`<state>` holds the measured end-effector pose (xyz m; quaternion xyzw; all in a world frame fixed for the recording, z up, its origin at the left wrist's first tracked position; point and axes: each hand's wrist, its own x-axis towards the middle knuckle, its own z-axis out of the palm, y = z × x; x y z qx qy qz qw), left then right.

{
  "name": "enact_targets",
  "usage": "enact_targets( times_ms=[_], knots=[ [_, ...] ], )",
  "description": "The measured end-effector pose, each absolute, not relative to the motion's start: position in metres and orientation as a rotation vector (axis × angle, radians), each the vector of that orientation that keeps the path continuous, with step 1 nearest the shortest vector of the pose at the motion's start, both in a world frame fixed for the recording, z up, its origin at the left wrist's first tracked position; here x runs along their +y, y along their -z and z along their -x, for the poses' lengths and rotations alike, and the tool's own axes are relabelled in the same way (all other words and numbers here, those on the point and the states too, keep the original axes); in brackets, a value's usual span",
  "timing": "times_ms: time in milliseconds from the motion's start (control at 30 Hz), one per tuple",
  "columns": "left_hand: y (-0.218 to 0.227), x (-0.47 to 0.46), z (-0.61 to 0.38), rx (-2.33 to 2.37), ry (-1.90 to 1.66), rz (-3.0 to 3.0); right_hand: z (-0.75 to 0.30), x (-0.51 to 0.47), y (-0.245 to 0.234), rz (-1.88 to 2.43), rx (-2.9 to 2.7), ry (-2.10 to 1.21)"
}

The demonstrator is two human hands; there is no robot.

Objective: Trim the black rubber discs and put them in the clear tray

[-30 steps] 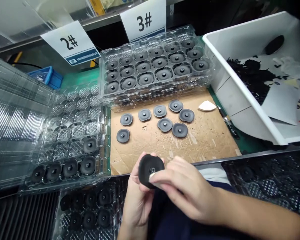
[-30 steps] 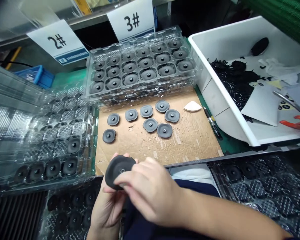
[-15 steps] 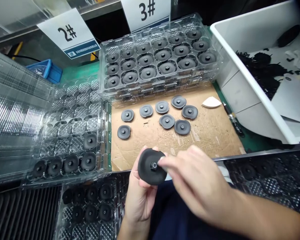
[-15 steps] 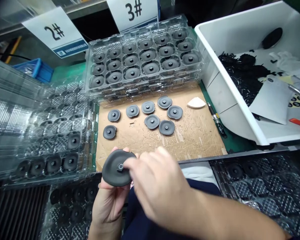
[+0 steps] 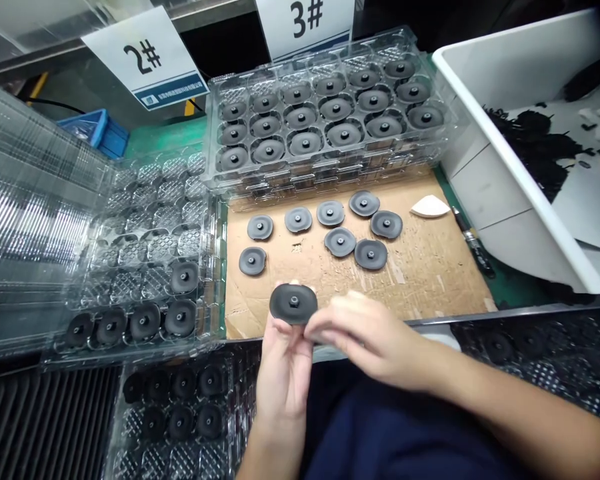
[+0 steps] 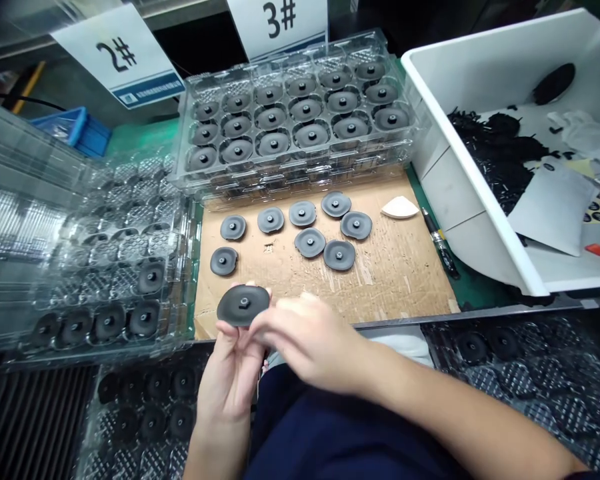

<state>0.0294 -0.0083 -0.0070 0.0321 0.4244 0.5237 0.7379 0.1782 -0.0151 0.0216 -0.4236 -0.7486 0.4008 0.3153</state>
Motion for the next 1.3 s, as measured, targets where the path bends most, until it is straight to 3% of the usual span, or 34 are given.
enact_targets(
  times_ms=[333, 433, 567, 667, 767, 900, 1100, 1200, 1300],
  knots=[
    [0.012, -0.010, -0.019, 0.848, -1.158, 0.014, -0.196, -0.027, 0.060, 1.618, -1.603, -1.112],
    [0.011, -0.012, -0.021, 0.859, -1.133, -0.069, -0.191, -0.014, 0.038, 1.596, -1.588, -1.038],
    [0.010, -0.016, -0.023, 0.884, -1.111, -0.218, -0.168, -0.004, -0.019, 1.301, -1.691, -0.679],
    [0.009, -0.019, -0.020, 0.932, -1.045, -0.274, -0.155, -0.008, -0.041, 1.085, -1.882, -0.760],
    [0.006, -0.018, -0.020, 0.947, -1.004, -0.250, -0.153, -0.007, -0.045, 1.092, -2.001, -0.987],
    [-0.002, -0.018, -0.025, 0.885, -0.953, -0.244, -0.154, -0.004, -0.043, 1.131, -1.961, -0.614],
    [-0.002, -0.017, -0.021, 0.810, -0.885, -0.182, -0.178, -0.023, -0.047, 1.135, -2.061, -0.804],
    [0.001, -0.015, -0.022, 0.830, -0.912, -0.142, -0.184, -0.022, -0.052, 1.314, -2.056, -0.701],
    [0.001, -0.013, -0.018, 0.889, -0.981, -0.162, -0.181, -0.010, -0.051, 1.212, -2.127, -0.473]
  ],
)
